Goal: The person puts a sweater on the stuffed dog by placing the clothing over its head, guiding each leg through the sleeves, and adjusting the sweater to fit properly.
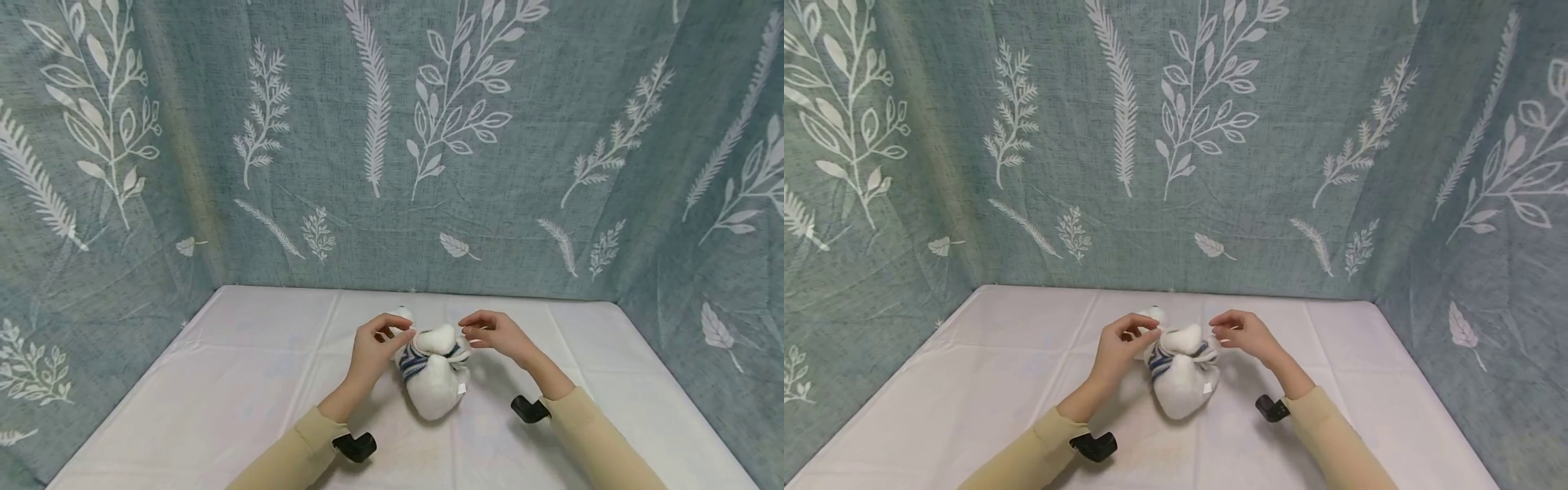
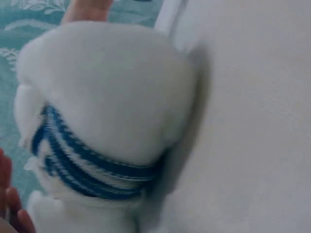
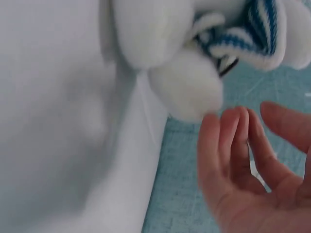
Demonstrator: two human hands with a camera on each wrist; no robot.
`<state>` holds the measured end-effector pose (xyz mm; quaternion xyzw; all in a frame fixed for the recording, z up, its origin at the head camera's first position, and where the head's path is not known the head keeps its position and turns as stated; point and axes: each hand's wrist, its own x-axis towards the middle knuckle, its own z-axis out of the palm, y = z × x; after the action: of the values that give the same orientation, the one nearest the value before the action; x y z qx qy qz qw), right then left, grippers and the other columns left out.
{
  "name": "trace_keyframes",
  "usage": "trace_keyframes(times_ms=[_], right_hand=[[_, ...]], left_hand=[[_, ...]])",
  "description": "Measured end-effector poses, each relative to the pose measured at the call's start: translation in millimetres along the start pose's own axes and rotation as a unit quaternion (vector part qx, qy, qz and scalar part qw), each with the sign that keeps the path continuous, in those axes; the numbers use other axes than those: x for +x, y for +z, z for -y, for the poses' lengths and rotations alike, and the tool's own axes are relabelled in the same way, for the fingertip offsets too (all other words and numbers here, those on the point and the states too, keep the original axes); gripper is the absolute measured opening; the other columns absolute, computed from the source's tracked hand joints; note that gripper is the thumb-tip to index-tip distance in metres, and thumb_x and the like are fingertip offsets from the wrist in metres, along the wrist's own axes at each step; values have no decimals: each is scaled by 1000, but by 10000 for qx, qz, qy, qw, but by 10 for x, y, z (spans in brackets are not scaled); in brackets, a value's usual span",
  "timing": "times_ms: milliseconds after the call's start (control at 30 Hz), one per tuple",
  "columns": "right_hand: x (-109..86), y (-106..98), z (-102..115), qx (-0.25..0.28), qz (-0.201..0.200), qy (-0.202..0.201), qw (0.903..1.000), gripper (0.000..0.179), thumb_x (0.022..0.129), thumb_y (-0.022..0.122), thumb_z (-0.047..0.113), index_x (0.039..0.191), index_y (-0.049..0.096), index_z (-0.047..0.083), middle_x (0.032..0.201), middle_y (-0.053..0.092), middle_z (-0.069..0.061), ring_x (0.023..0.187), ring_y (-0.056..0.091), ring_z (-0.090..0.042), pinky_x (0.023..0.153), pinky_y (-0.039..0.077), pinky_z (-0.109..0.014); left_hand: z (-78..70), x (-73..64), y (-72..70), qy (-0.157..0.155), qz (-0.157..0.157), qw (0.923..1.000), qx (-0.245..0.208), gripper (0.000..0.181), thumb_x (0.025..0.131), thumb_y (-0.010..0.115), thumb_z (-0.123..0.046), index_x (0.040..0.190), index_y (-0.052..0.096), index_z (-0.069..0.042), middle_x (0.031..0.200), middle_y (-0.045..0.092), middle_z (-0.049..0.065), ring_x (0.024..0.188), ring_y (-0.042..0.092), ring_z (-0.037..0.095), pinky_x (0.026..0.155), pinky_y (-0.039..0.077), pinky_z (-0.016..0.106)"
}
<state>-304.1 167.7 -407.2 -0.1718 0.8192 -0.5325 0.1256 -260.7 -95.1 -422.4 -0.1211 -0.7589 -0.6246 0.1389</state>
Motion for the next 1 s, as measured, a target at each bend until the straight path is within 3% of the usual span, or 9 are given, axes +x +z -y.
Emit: trace_keyframes(times_ms=[67,133,233,333,433,567,667,767,1000], right_hand=[[49,-19,1,-73,-195,152,9997,36,95,57,20,124,57,-3,118,60,-21,107,61,-27,87,53,-37],[108,-19,-5,-291,-298,318,9986,35,96,56,20,123,58,-2,117,62,-19,107,61,-27,87,53,-38],[203,8,-29,-589,-245,653,9958,33,97,55,24,122,60,2,116,64,-16,107,61,-26,86,53,-38],[275,44,-51,-763,70,992,9921,36,99,51,26,124,59,3,121,62,-14,106,60,-21,85,54,-37],[310,81,-64,-629,487,1336,9878,39,99,47,25,127,57,0,120,62,-12,93,61,-16,79,54,-35],[315,117,-77,-253,975,1611,9818,37,98,44,23,118,62,-4,92,63,-6,69,55,-11,66,52,-28],[305,131,-73,316,1159,1789,9765,33,98,44,23,105,63,-3,80,57,-4,67,52,-10,64,49,-25],[287,137,-65,912,1302,1886,9691,29,99,42,23,102,59,0,83,54,-4,70,50,-11,65,46,-25],[238,133,-51,1582,1474,2172,9519,34,100,35,26,120,47,1,100,49,-7,84,48,-14,70,44,-26]], left_hand=[[-29,0,-44,-119,86,9994,313,10,83,74,-27,88,73,-19,86,69,-2,71,53,13,66,42,25],[-73,0,-79,-192,375,9957,824,8,84,72,-28,85,71,-20,81,68,-3,68,54,11,63,44,24],[-138,-2,-109,-274,1025,9827,1515,15,89,66,-31,83,68,-18,75,67,-4,65,56,11,59,44,25],[-202,1,-107,-453,1481,9689,1931,26,92,59,-37,80,66,-15,69,67,-3,62,57,12,58,44,26],[-259,2,-92,-766,1724,9611,2015,35,93,56,-43,77,67,-14,67,68,-1,61,59,14,59,45,27],[-286,7,-82,-1043,1826,9591,1894,40,93,55,-45,76,68,-11,68,69,2,64,65,18,57,47,27],[-288,19,-82,-1198,1823,9590,1809,42,93,55,-46,76,68,-10,66,69,2,66,68,22,55,49,27],[-292,33,-83,-1369,1793,9586,1738,43,94,54,-46,75,69,-10,65,69,2,68,69,26,56,52,32],[-295,66,-88,-1493,1772,9597,1591,44,95,54,-44,75,70,-8,65,69,4,70,69,30,60,55,41]])
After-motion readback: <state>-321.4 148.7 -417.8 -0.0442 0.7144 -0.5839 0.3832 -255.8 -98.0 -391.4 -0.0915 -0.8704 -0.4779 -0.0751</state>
